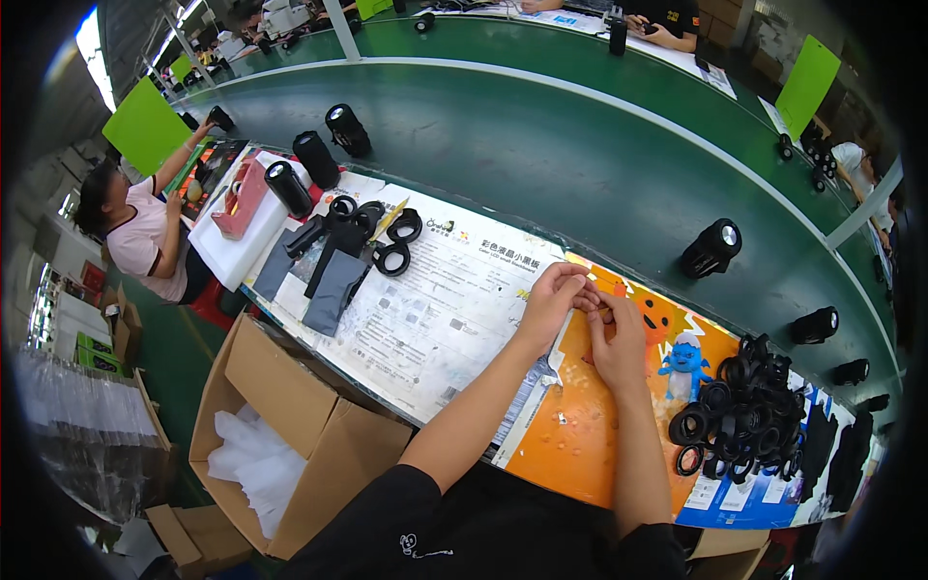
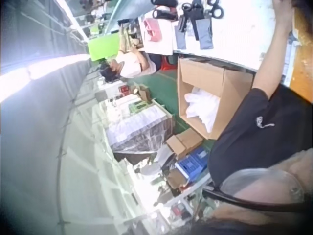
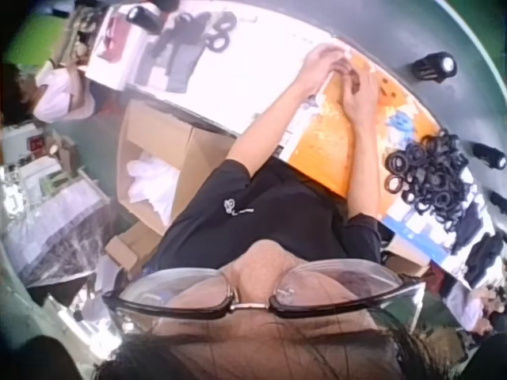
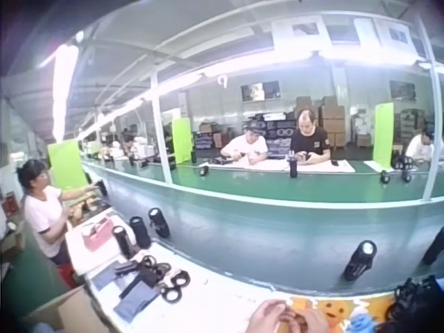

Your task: Assembling black electronic device housings by fitting rubber rings onto the exterior.

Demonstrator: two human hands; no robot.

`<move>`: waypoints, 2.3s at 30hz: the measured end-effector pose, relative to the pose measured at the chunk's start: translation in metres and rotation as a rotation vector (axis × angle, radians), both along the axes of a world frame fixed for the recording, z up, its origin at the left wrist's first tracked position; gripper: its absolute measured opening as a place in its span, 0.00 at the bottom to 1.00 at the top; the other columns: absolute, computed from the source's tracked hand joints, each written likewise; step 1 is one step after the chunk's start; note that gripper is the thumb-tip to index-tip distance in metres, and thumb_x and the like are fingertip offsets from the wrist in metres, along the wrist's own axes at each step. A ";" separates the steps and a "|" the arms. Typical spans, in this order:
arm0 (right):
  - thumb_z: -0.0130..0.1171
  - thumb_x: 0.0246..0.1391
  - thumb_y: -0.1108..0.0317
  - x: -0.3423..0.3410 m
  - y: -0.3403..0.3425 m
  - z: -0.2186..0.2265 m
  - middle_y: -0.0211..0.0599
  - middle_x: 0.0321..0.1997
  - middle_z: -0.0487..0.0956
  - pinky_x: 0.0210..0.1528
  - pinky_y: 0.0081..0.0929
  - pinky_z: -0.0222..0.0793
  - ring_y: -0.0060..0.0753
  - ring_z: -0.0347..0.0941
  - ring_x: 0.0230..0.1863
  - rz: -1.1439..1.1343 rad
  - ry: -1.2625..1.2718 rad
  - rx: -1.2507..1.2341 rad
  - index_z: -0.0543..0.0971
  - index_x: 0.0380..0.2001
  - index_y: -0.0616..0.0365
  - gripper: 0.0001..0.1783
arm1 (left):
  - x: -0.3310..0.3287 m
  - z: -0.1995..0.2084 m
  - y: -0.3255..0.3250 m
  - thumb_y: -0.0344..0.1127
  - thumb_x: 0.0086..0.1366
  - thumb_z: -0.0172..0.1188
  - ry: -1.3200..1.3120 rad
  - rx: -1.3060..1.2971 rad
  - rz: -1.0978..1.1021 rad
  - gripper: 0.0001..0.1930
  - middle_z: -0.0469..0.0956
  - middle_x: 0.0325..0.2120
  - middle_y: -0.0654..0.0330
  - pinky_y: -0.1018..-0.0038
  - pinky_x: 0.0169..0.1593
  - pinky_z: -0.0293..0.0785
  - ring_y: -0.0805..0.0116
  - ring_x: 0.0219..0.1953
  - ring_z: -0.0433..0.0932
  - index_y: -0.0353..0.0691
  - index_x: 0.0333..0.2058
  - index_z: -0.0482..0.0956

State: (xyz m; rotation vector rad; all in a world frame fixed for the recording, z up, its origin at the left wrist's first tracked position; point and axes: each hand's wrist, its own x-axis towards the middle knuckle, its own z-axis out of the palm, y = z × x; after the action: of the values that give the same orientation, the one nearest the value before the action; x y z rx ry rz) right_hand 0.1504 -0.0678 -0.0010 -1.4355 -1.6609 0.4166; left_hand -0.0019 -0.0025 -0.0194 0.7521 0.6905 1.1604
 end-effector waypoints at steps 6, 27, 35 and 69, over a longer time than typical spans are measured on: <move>0.66 0.72 0.70 0.003 0.001 0.000 0.42 0.45 0.84 0.47 0.34 0.77 0.39 0.81 0.41 0.032 0.104 -0.002 0.85 0.54 0.62 0.12 | -0.001 0.001 0.001 0.31 0.84 0.53 -0.024 -0.027 0.001 0.11 0.85 0.44 0.49 0.68 0.52 0.87 0.63 0.45 0.87 0.31 0.56 0.76; 0.62 0.78 0.68 0.010 -0.002 -0.006 0.41 0.50 0.89 0.52 0.27 0.80 0.32 0.85 0.47 -0.016 0.170 -0.080 0.87 0.55 0.62 0.12 | 0.001 -0.005 -0.001 0.32 0.84 0.53 -0.014 0.006 0.014 0.10 0.84 0.43 0.51 0.68 0.50 0.88 0.63 0.44 0.87 0.32 0.54 0.77; 0.62 0.77 0.66 0.009 -0.003 -0.004 0.43 0.47 0.88 0.47 0.33 0.78 0.40 0.84 0.45 -0.030 0.184 -0.069 0.87 0.52 0.60 0.11 | 0.000 -0.004 -0.003 0.35 0.84 0.58 0.045 0.027 0.031 0.09 0.85 0.41 0.57 0.73 0.46 0.87 0.69 0.40 0.86 0.35 0.49 0.79; 0.79 0.60 0.67 -0.018 -0.015 0.064 0.54 0.77 0.67 0.71 0.47 0.73 0.57 0.74 0.69 0.111 -0.010 0.257 0.67 0.79 0.56 0.47 | -0.120 0.143 0.034 0.34 0.71 0.76 0.461 0.217 -0.063 0.21 0.84 0.44 0.54 0.65 0.35 0.93 0.65 0.42 0.88 0.43 0.59 0.80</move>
State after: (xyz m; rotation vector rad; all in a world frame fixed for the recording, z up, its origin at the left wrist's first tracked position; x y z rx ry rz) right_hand 0.1325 -0.0832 0.0633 -1.1619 -1.7381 0.2466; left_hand -0.1220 0.0320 0.1232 1.2387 0.9227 1.0213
